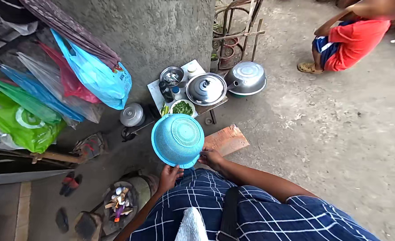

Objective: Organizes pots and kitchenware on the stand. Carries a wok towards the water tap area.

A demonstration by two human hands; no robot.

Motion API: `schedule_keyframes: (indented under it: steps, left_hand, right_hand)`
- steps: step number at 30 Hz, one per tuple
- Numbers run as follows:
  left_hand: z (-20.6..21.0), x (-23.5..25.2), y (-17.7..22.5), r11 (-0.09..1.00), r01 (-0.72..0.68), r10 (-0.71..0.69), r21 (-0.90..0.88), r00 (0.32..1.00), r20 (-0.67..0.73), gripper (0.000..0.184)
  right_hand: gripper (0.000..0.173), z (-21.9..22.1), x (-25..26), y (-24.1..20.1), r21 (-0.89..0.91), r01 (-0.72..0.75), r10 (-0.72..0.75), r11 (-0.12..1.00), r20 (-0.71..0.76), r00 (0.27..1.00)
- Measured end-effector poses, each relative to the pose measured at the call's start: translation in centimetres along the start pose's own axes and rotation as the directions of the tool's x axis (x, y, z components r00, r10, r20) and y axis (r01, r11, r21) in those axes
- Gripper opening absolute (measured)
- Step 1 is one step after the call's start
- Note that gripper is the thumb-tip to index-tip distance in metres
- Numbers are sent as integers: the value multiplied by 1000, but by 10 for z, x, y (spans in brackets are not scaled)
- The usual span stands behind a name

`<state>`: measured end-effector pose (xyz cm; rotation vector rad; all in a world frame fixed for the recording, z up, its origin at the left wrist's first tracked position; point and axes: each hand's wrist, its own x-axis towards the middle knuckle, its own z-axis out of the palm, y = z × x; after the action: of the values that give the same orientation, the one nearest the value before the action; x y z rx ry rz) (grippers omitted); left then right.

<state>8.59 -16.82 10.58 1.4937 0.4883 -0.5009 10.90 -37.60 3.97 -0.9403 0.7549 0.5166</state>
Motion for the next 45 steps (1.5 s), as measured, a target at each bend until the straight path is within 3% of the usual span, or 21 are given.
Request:
schedule_keyframes:
  steps: [3, 6, 10, 15, 19, 24, 30, 36, 45]
  left_hand:
    - [-8, 33, 18, 991, -109, 112, 82, 993, -38, 19]
    - [-21, 95, 67, 936, -316, 331, 154, 940, -84, 21]
    - [-29, 216, 162, 840, -489, 528, 234, 836, -147, 27]
    - [-3, 364, 264, 895, -419, 442, 156, 881, -169, 35]
    - [33, 468, 308, 977, -199, 209, 78, 965, -159, 35]
    - [59, 565, 303, 996, -1, 17, 85, 982, -189, 31]
    - [64, 634, 263, 984, 130, -101, 124, 970, -219, 35]
    - [60, 689, 224, 968, 151, -98, 202, 963, -251, 38]
    - [50, 722, 190, 960, 140, -70, 241, 958, -279, 39]
  right_hand:
    - [23, 9, 11, -16, -72, 72, -68, 995, 55, 996]
    - [35, 8, 36, -38, -222, 95, -69, 970, 123, 990]
    - [37, 2, 87, -57, -226, -54, 51, 973, -17, 999]
    - [33, 12, 137, -93, -205, -164, 127, 965, -179, 976]
    - [32, 20, 162, -121, -161, -106, 62, 981, -260, 964]
    - [33, 10, 173, -125, -42, -135, 109, 990, -379, 919]
    - [32, -2, 185, -110, 68, -225, 229, 972, -493, 840]
    - [31, -6, 199, -106, 92, -268, 277, 959, -505, 818]
    - [32, -8, 221, -112, 99, -308, 312, 946, -525, 792]
